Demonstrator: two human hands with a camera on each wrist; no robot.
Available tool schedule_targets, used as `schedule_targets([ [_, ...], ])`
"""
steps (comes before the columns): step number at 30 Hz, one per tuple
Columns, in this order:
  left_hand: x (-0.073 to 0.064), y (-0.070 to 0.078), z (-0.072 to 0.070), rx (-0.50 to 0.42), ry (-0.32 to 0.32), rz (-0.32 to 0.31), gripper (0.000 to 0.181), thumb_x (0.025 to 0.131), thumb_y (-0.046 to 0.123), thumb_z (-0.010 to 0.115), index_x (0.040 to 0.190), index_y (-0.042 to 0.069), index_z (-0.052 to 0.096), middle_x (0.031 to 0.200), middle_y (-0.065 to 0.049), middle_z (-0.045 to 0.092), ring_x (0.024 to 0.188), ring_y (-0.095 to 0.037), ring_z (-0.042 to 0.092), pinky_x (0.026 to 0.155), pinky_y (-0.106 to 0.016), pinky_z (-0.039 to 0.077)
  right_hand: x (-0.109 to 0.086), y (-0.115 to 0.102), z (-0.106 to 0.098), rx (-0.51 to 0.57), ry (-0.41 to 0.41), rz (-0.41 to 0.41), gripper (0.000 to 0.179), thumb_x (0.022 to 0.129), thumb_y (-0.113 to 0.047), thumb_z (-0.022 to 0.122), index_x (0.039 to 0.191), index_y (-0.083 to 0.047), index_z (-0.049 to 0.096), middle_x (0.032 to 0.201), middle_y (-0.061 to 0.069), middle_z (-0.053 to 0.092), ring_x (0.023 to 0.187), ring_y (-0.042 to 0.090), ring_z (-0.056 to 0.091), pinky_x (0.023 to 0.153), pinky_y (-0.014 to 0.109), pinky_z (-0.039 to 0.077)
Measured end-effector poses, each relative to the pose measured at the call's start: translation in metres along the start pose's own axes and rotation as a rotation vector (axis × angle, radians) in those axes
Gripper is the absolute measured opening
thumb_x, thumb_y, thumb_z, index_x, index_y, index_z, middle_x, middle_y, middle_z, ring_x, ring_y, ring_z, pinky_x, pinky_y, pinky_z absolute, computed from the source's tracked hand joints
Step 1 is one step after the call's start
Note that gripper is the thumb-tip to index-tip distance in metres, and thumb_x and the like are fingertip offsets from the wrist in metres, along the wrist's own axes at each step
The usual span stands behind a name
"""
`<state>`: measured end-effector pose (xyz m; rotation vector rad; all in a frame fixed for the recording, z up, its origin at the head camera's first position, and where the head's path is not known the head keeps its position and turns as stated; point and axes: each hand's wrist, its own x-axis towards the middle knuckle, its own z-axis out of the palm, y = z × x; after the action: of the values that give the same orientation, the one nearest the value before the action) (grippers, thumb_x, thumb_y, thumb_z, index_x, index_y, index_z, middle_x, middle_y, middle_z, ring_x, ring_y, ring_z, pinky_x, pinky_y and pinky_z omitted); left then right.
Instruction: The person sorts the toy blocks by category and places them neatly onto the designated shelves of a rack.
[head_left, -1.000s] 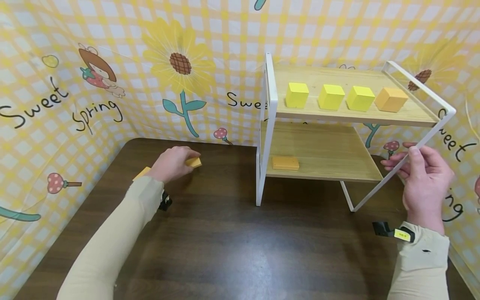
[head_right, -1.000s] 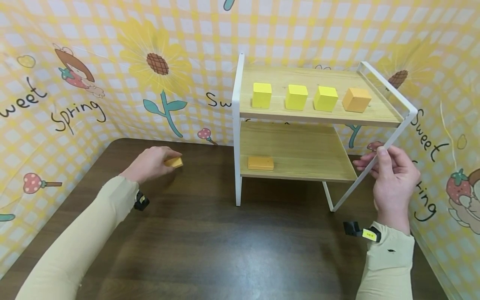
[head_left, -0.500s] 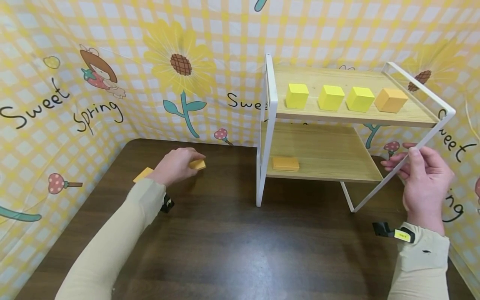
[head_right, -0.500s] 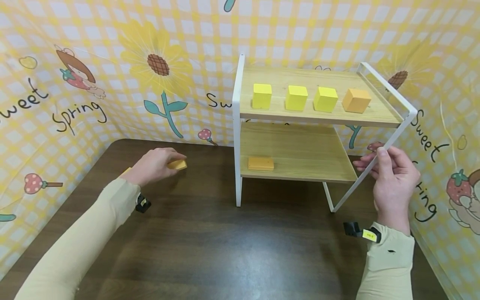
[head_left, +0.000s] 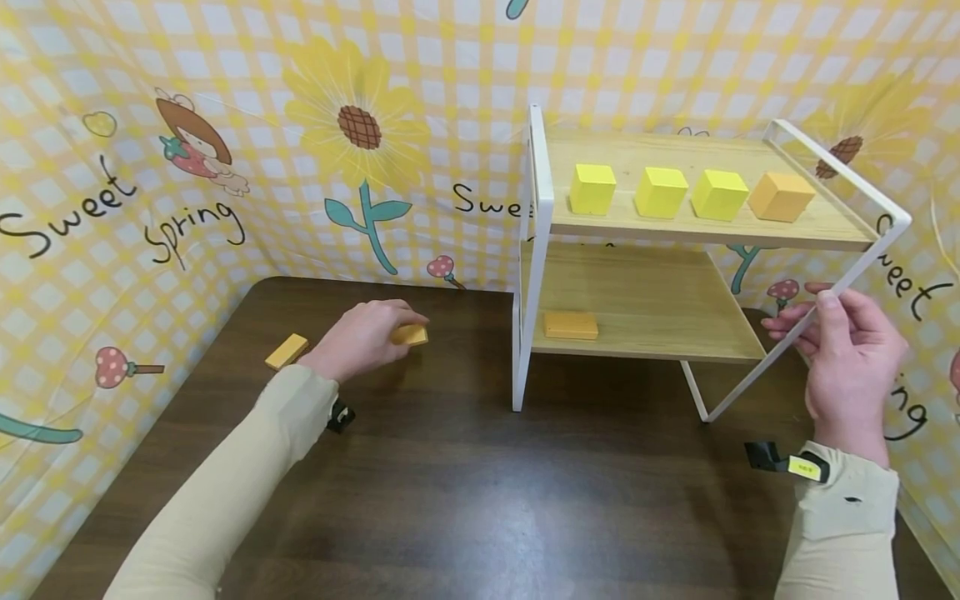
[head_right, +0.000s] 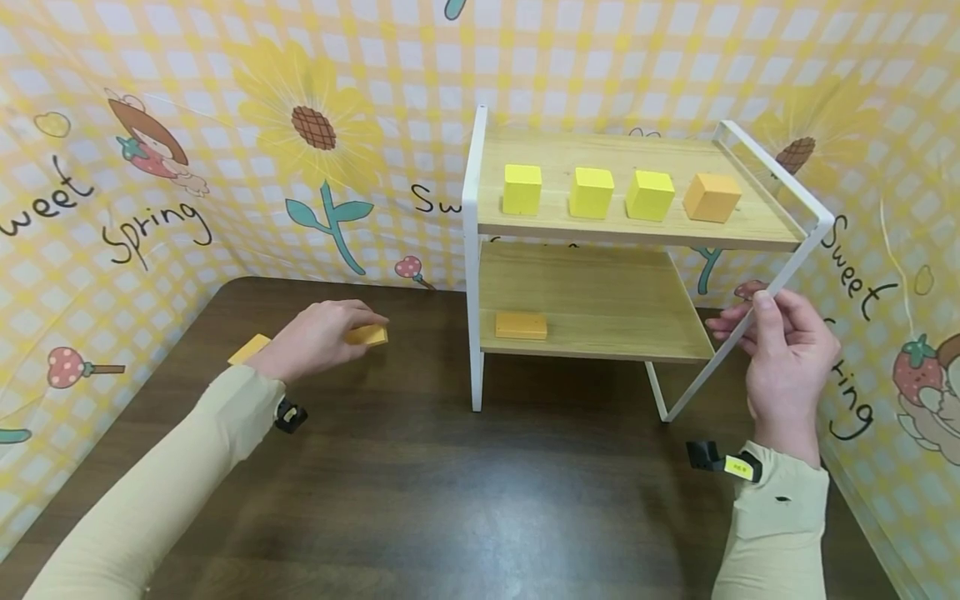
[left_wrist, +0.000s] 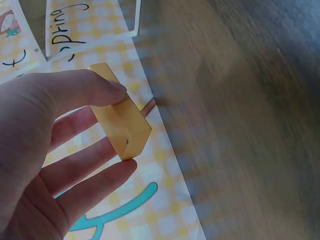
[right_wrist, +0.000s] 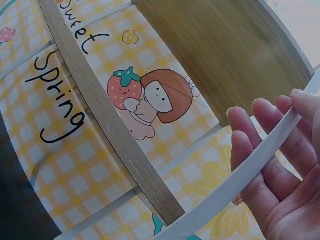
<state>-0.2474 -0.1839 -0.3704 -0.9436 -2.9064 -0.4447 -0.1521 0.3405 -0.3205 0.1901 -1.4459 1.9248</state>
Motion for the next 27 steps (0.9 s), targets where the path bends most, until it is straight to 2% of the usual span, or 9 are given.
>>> schedule_targets([
  [13, 0.001, 0.021, 0.0, 0.005, 0.016, 0.082, 0.042, 0.083, 0.004, 0.08, 0.124, 0.009, 0.074, 0.117, -0.005, 0.069, 0.093, -0.022, 0.068, 0.078, -0.041, 0.056, 0.0, 0.0, 0.001, 0.011, -0.005, 0.001, 0.035, 0.1, -0.006, 0.064, 0.113, 0.026, 0.057, 0.073, 0.02, 0.066, 0.059, 0.025, 0.07, 0.06, 0.031, 0.06],
  [27, -0.005, 0.043, 0.001, -0.016, 0.034, 0.18, 0.04, 0.081, 0.003, 0.081, 0.121, 0.008, 0.075, 0.115, -0.003, 0.07, 0.089, -0.019, 0.068, 0.079, -0.036, 0.057, -0.001, 0.0, -0.001, -0.001, -0.004, 0.005, 0.037, 0.1, -0.008, 0.065, 0.115, 0.025, 0.057, 0.074, 0.019, 0.066, 0.06, 0.025, 0.071, 0.061, 0.03, 0.06],
])
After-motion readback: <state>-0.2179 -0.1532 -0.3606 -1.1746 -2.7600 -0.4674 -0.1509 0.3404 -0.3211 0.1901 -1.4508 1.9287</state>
